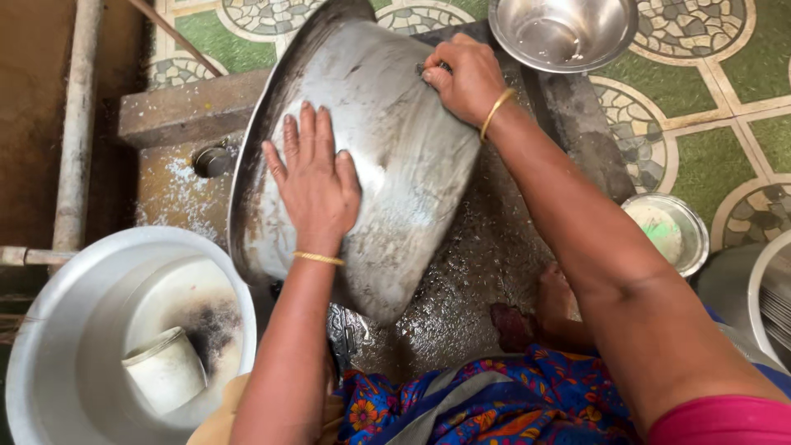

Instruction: The person scrubs the soot-covered exterior of a large aluminum pot with a scrub pad, applying a white cleaning paste from a small bowl onto the darkened surface and rubbing it in. They rotate the pot to reach different sides and continue scrubbing the paste over the metal surface.

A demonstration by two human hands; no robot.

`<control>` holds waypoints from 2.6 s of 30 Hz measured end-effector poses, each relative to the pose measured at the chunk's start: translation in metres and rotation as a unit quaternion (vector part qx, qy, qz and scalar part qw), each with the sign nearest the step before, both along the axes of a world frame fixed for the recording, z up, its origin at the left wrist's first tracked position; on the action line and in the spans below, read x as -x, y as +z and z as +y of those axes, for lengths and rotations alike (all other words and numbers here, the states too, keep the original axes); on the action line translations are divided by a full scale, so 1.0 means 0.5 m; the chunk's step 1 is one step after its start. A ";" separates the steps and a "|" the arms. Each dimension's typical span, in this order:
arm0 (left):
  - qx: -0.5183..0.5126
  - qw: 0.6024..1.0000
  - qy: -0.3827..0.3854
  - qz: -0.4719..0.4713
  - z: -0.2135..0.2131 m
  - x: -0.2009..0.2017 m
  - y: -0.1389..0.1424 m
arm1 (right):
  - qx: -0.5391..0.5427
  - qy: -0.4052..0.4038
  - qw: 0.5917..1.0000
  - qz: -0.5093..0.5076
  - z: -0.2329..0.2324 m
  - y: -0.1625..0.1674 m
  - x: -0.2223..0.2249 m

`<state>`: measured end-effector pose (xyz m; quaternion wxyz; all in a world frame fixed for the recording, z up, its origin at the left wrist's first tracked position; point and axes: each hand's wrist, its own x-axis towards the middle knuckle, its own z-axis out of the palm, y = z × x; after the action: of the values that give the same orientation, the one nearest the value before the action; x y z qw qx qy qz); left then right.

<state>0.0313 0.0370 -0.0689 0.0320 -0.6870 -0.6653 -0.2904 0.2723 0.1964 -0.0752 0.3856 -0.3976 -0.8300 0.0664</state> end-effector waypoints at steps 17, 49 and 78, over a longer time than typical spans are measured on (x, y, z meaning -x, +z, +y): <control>-0.018 0.999 0.020 -0.031 0.000 -0.012 0.002 | -0.036 0.135 0.988 -0.059 -0.126 0.018 0.081; -0.040 0.995 0.002 -0.087 -0.007 0.010 -0.041 | 0.043 -0.001 0.998 -0.041 0.089 0.047 0.131; -0.112 0.973 -0.078 -0.188 0.036 0.047 -0.053 | -0.004 0.199 0.968 -0.154 -0.228 -0.028 0.156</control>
<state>0.0081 0.0549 -0.0952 -0.0394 -0.6623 -0.5666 -0.4887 0.1944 0.0825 -0.0895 0.2339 -0.2279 -0.9421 0.0765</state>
